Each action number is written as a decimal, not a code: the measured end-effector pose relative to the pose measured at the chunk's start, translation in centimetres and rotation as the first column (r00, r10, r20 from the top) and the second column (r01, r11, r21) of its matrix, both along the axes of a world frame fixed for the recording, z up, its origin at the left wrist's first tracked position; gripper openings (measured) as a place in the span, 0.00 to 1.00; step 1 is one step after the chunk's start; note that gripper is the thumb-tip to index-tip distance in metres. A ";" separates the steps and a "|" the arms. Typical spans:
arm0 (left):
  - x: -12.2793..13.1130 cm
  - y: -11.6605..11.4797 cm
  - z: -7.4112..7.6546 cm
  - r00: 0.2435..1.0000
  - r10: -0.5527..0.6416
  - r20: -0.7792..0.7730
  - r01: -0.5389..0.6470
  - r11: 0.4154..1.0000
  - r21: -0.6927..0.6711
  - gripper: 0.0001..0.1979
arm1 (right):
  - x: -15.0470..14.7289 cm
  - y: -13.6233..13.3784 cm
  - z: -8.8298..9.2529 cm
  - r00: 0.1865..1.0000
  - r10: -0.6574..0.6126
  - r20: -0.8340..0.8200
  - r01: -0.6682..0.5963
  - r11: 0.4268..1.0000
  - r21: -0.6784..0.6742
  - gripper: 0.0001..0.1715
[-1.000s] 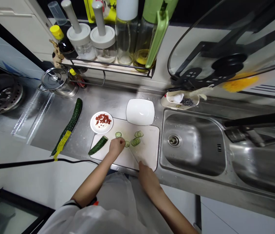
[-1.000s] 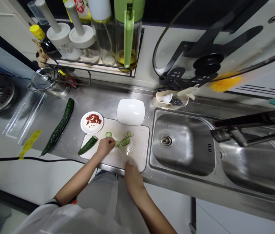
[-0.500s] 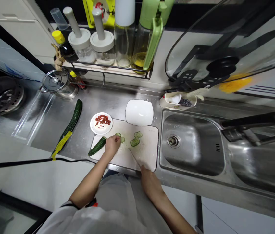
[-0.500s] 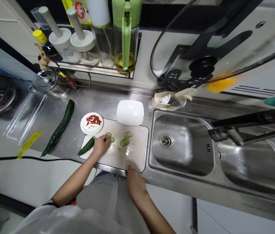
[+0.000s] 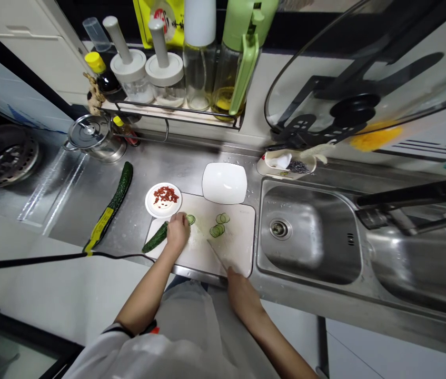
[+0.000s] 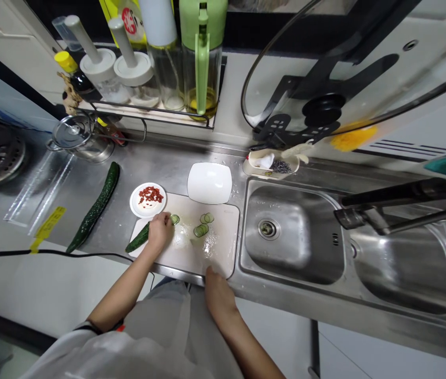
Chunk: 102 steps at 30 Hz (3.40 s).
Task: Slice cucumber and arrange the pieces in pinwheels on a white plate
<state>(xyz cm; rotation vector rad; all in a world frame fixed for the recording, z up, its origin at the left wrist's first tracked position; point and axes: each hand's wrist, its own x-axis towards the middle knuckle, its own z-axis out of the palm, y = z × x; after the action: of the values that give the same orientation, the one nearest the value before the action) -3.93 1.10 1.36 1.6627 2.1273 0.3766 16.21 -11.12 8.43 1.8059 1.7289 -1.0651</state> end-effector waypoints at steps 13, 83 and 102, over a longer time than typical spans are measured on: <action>3.9 -0.2 -0.6 0.906 -0.344 0.248 0.378 0.920 -0.105 0.12 | -0.1 -0.2 -0.6 1.000 0.020 -0.008 -0.020 0.999 0.027 0.26; 2.3 -1.1 0.0 0.964 -0.112 0.239 0.184 0.934 -0.305 0.07 | -0.8 1.6 -0.8 0.999 0.033 0.037 -0.036 0.996 0.080 0.21; 2.3 -0.9 -0.3 0.976 -0.068 0.208 0.141 0.923 -0.359 0.08 | -2.2 2.8 -0.2 0.998 0.040 0.040 -0.042 0.997 0.057 0.25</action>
<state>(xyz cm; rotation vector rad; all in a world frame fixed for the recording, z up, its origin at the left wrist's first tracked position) -1.61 0.20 1.06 1.4486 1.8228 0.0857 14.00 -8.27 8.19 1.8055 1.7834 -0.9672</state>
